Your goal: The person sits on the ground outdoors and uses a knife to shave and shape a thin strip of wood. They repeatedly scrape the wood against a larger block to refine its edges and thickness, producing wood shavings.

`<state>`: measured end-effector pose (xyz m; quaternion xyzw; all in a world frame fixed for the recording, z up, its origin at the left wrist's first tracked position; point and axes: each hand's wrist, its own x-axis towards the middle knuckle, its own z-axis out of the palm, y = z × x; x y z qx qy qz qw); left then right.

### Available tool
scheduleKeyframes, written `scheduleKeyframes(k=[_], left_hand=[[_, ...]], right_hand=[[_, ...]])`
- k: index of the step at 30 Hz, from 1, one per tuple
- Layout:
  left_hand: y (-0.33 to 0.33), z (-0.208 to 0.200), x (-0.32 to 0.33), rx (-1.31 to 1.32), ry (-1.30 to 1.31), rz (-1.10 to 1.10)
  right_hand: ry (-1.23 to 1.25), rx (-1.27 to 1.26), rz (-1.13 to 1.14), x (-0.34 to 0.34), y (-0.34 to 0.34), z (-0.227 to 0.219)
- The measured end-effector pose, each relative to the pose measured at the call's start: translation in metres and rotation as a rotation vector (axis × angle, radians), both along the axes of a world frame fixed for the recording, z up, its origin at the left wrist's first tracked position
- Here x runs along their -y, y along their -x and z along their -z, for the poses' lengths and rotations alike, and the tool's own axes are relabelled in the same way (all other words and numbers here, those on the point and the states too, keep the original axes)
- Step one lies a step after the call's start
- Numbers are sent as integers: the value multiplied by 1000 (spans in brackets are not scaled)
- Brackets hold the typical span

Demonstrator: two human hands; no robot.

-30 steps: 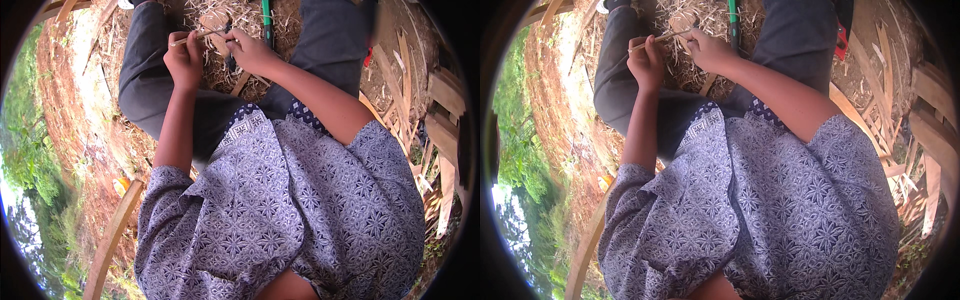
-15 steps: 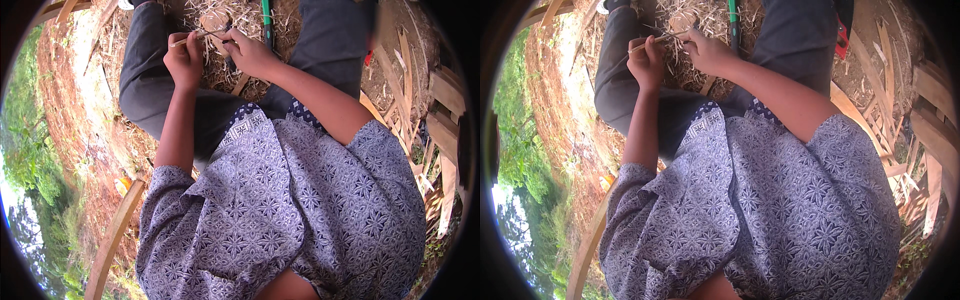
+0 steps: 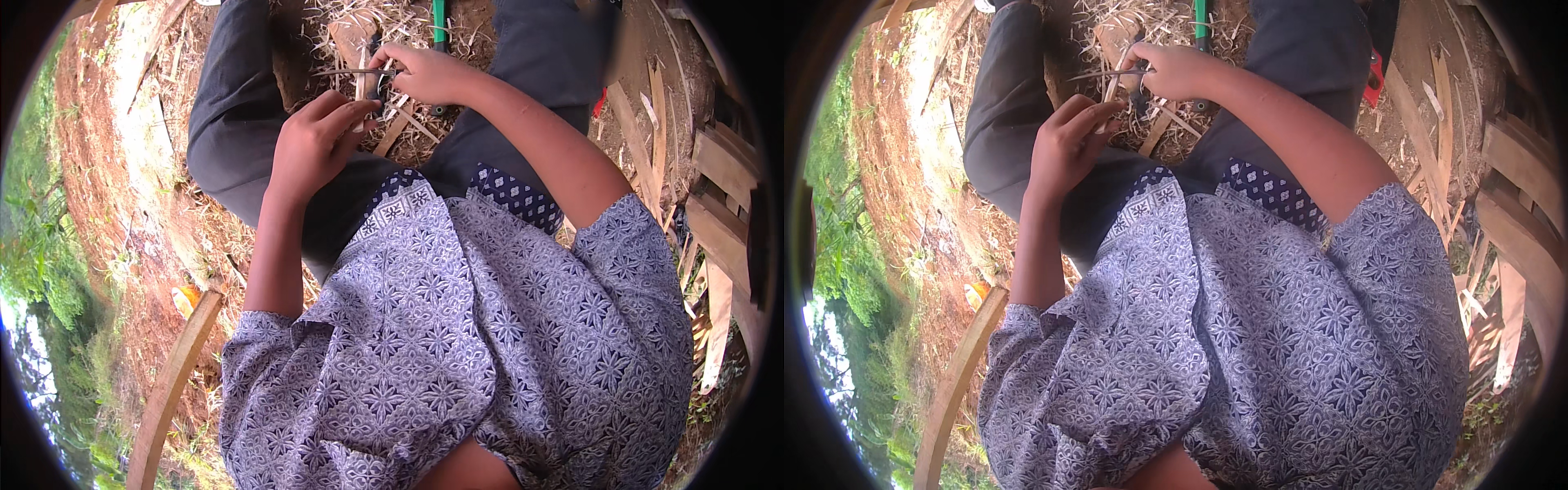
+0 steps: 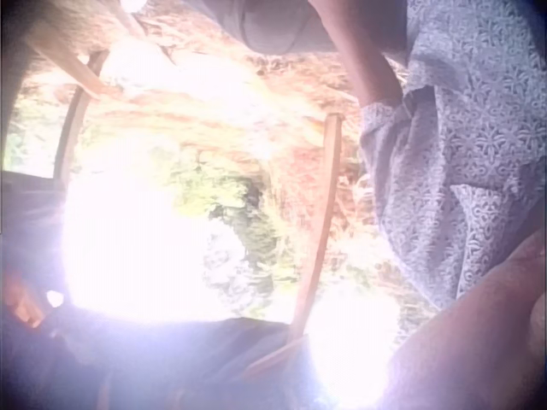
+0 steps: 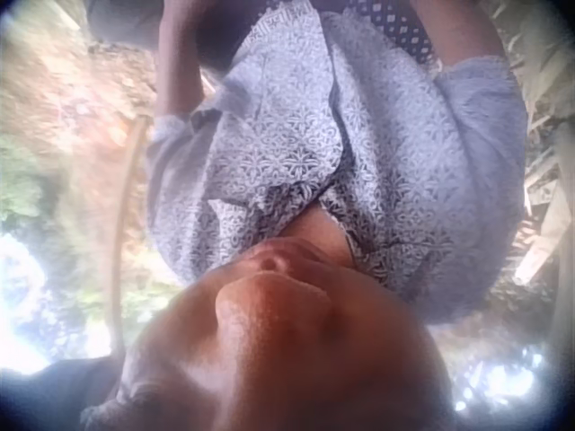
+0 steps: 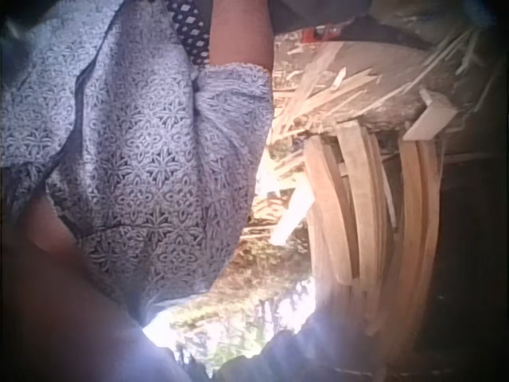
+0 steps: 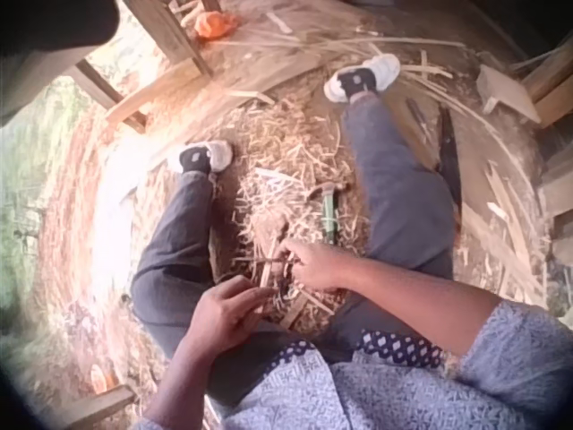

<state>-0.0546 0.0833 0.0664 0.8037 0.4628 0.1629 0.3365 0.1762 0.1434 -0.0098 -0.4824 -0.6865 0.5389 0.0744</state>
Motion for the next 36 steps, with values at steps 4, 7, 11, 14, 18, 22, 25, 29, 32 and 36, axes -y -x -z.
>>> scheduleKeyframes(k=[4,7,11,14,18,22,25,29,32,36], left_hand=[[-24,6,16,-44,-298,-32],[-30,18,10,46,-285,131],[-33,26,12,99,-218,194],[-35,30,15,124,-125,113],[-36,32,14,127,-163,88],[-40,30,10,174,-205,66],[-44,31,9,203,-222,67],[-46,26,7,246,-203,84],[-48,31,8,271,-233,25],[-45,25,5,297,-193,41]], right_hand=[[29,105,-104,-16,-2,-15],[22,108,-120,-20,-6,-7],[70,115,-147,-17,-12,-14],[12,140,-155,-15,-25,-15],[-97,199,-176,-15,-28,-32],[-128,303,-171,-19,-20,-34],[-161,381,-179,-25,-16,-28],[-137,421,-125,-30,-20,-5],[-162,298,-120,-37,-28,12],[-173,233,-150,-44,-31,-7]])
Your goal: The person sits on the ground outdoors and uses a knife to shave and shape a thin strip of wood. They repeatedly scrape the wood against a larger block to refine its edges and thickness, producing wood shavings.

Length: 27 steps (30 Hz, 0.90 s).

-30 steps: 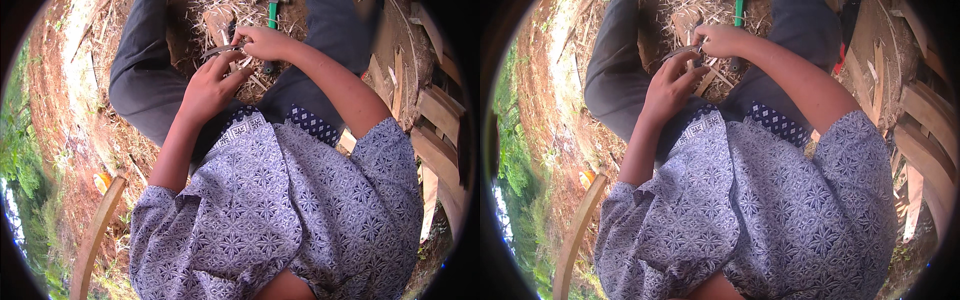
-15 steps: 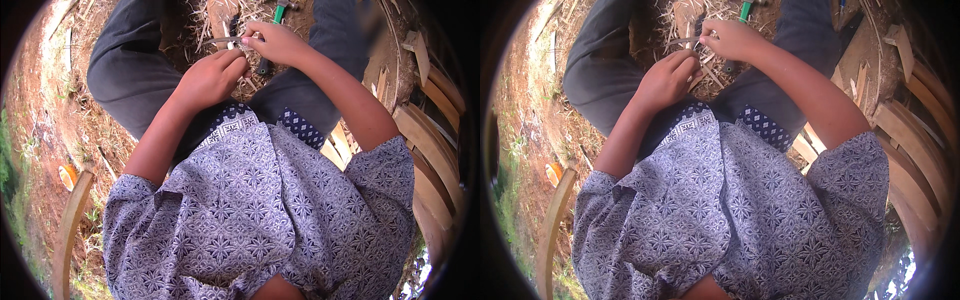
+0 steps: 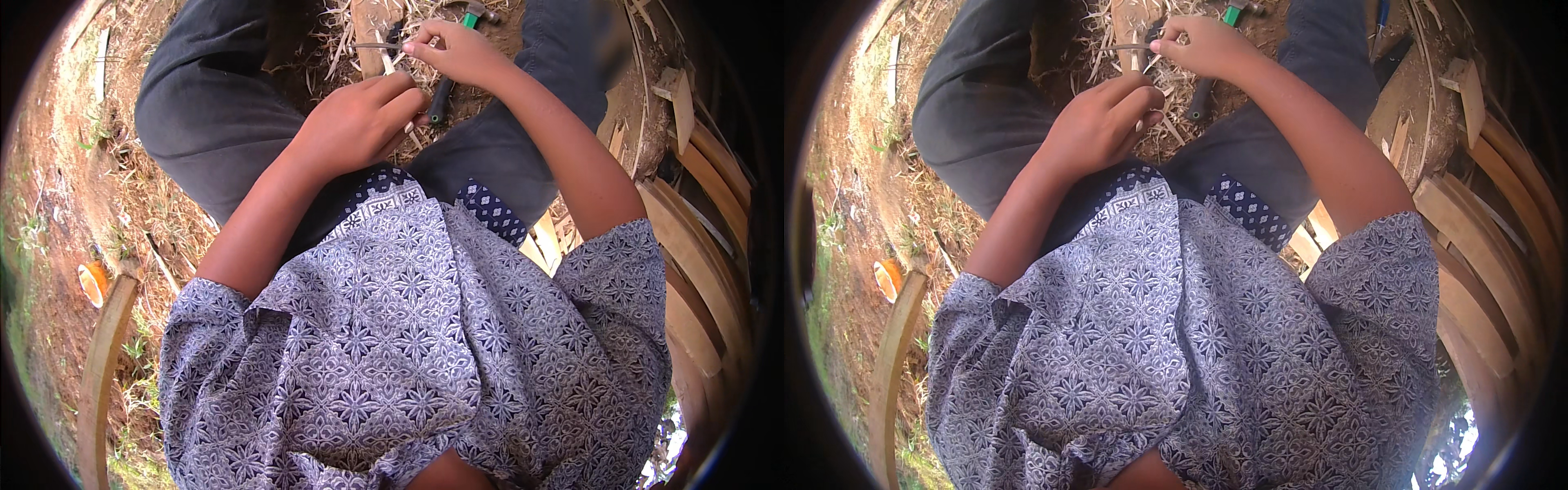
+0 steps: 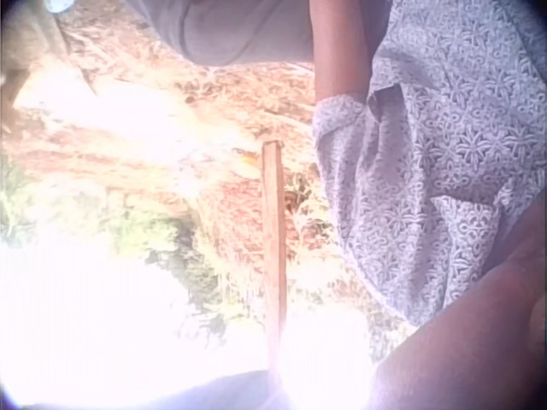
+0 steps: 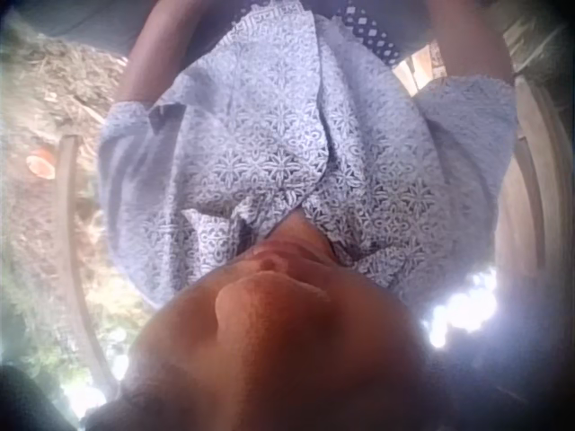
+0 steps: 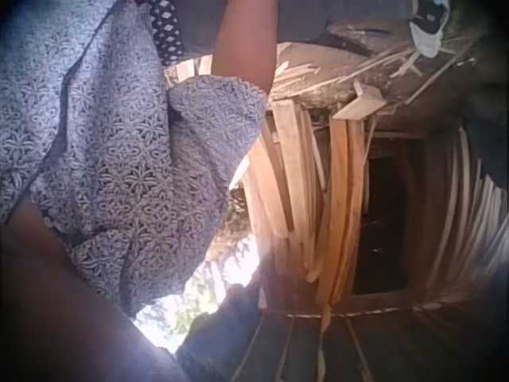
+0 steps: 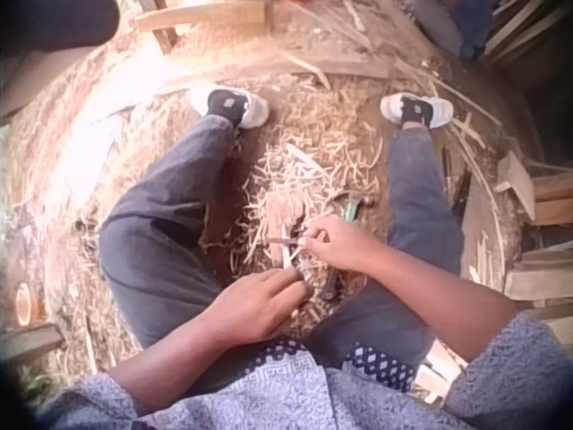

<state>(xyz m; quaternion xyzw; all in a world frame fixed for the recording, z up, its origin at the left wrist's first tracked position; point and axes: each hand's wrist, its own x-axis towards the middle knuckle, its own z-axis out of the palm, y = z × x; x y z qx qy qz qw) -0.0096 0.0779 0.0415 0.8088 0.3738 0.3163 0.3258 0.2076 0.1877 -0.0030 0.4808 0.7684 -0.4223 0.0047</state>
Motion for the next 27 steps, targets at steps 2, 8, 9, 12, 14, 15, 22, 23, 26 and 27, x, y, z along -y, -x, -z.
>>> scheduleKeyframes(k=[2,8,9,12,14,15,22,23,26,27], left_hand=[[0,-4,1,-7,15,-20],[2,0,0,-33,-10,17],[3,0,-1,-29,-11,31],[6,0,-3,-23,-15,63],[7,2,-3,-25,-18,77],[6,4,-3,-22,-22,77],[6,8,-2,-39,-26,84],[5,9,-2,-44,-36,84],[3,-1,-2,-44,1,81],[2,-2,-2,-31,-4,62]], right_hand=[[52,48,-43,-4,5,-29],[19,163,-98,3,3,-38],[-24,155,-91,4,6,-30],[-58,200,-60,4,11,-22],[-52,219,-47,4,18,-17],[-52,218,-41,4,19,-8],[-63,244,1,2,25,16],[-36,293,44,2,30,19],[-33,399,144,-6,33,41],[-21,363,170,-10,33,45]])
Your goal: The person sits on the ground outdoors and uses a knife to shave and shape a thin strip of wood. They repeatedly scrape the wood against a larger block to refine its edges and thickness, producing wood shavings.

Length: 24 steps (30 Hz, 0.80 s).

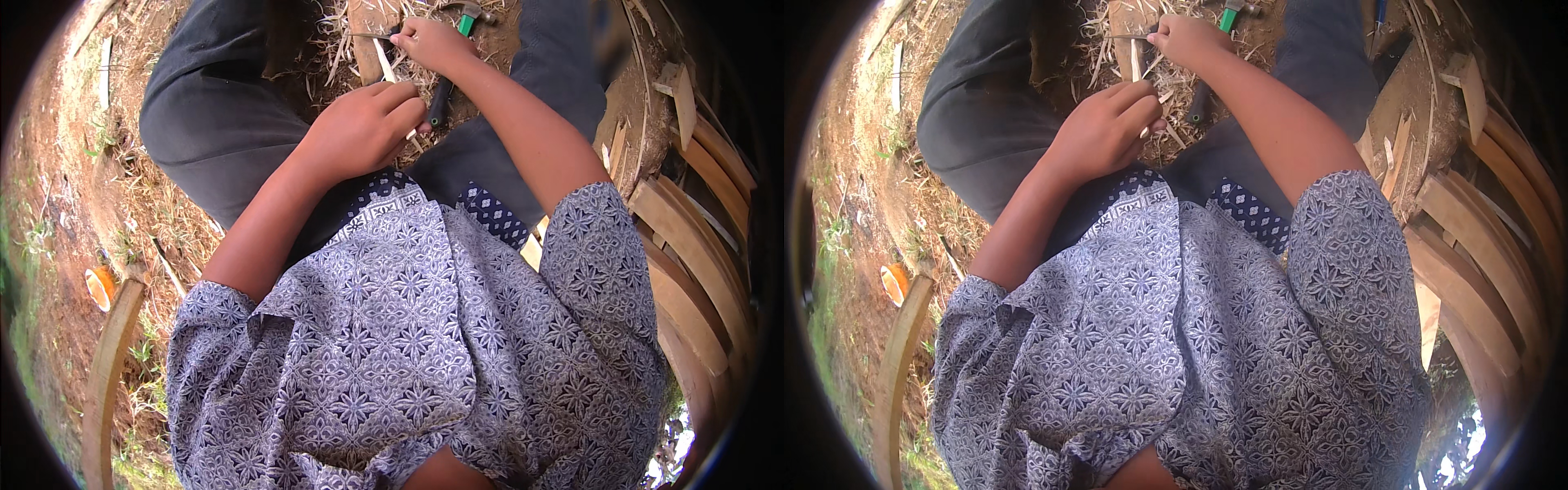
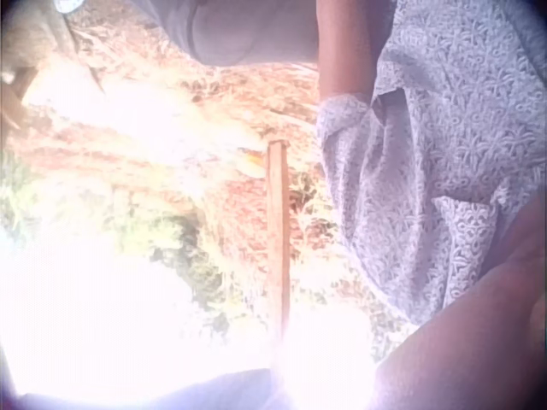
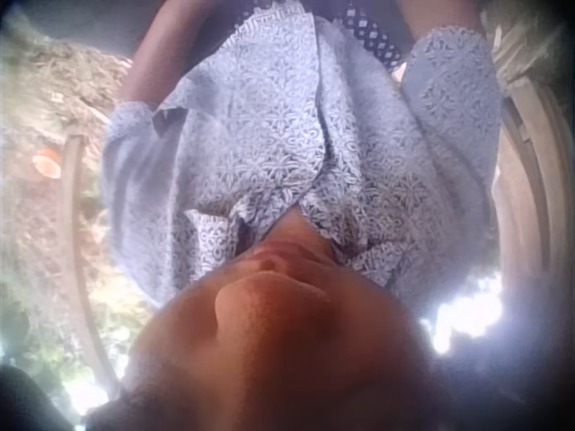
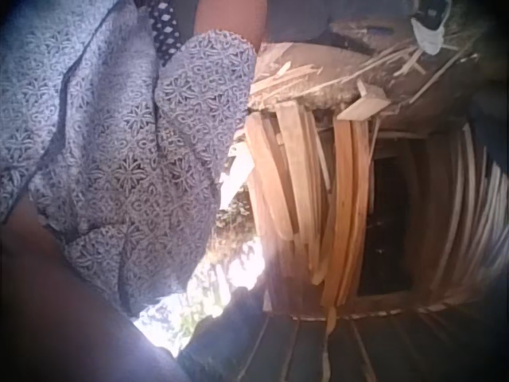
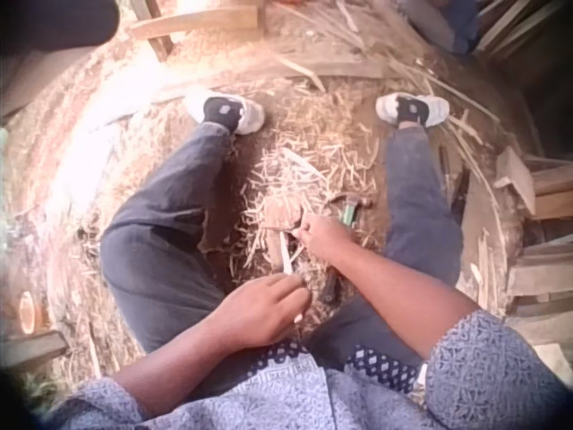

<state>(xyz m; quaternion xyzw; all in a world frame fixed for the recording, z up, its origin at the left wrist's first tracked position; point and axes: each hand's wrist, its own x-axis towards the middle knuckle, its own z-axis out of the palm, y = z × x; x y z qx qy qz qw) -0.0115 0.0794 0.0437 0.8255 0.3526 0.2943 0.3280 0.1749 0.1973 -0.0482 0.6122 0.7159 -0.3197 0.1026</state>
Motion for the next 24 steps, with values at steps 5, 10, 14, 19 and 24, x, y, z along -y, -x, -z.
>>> scheduleKeyframes(k=[5,10,14,19,24], left_hand=[[0,-5,3,13,11,-46],[6,-4,5,-14,13,-75],[4,-2,4,-23,-3,-69],[-1,-1,6,-80,-31,-47],[0,1,7,-85,-29,-41]], right_hand=[[-157,-329,-120,-7,-30,12],[143,-281,-230,7,-16,-87],[49,-184,-232,15,-17,-87],[34,-84,-201,12,-11,-60],[29,-68,-163,12,-1,-56]])
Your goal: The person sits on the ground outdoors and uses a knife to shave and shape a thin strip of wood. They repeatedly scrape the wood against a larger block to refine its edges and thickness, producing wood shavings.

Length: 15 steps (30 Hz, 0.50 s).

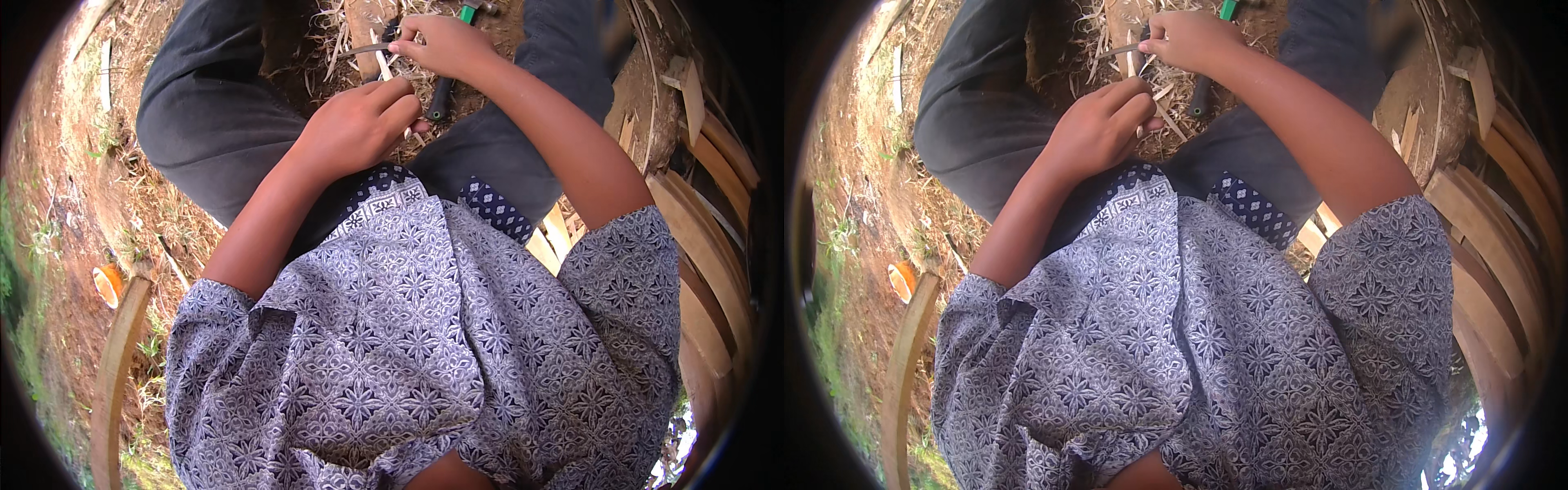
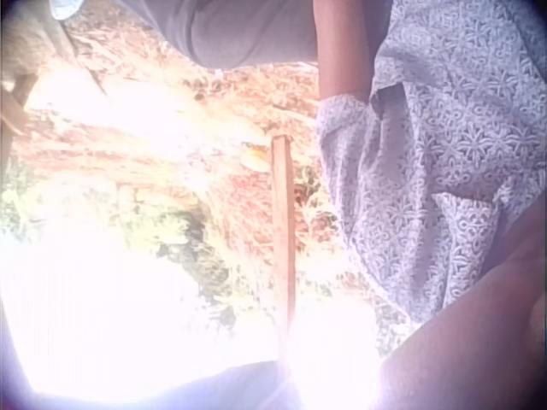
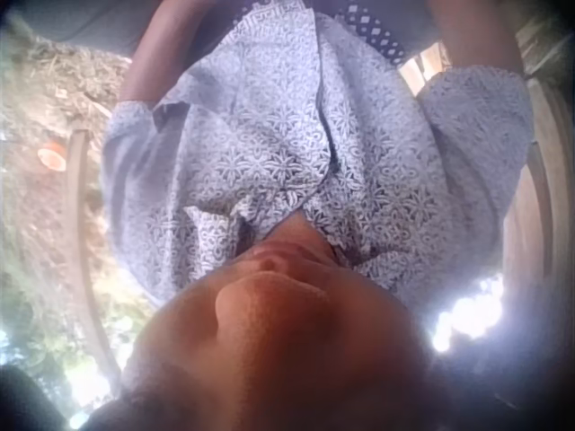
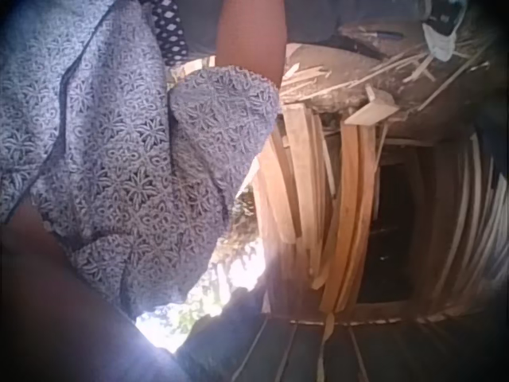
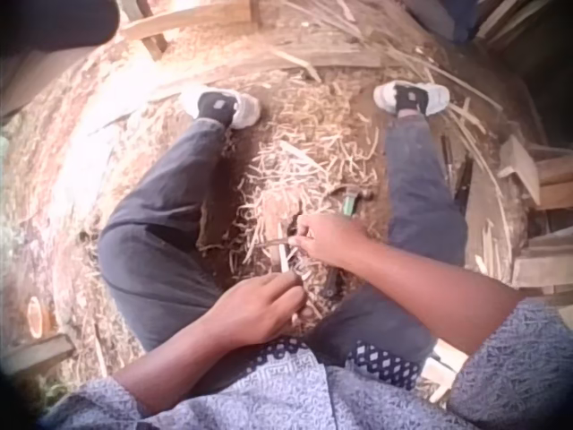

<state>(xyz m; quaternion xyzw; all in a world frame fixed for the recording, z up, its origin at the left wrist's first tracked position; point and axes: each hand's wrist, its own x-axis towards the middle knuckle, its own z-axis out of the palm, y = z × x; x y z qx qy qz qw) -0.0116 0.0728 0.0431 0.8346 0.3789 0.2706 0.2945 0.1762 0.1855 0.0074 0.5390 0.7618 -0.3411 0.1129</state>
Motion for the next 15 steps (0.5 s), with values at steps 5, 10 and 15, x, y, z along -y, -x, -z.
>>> scheduleKeyframes(k=[5,10,15], left_hand=[[-4,-2,2,11,15,-14],[-5,-2,5,37,16,-16],[1,1,3,32,27,-15]], right_hand=[[44,11,142,-6,9,33],[-161,-370,-17,-10,-25,49],[117,-199,-55,2,-25,-20]])
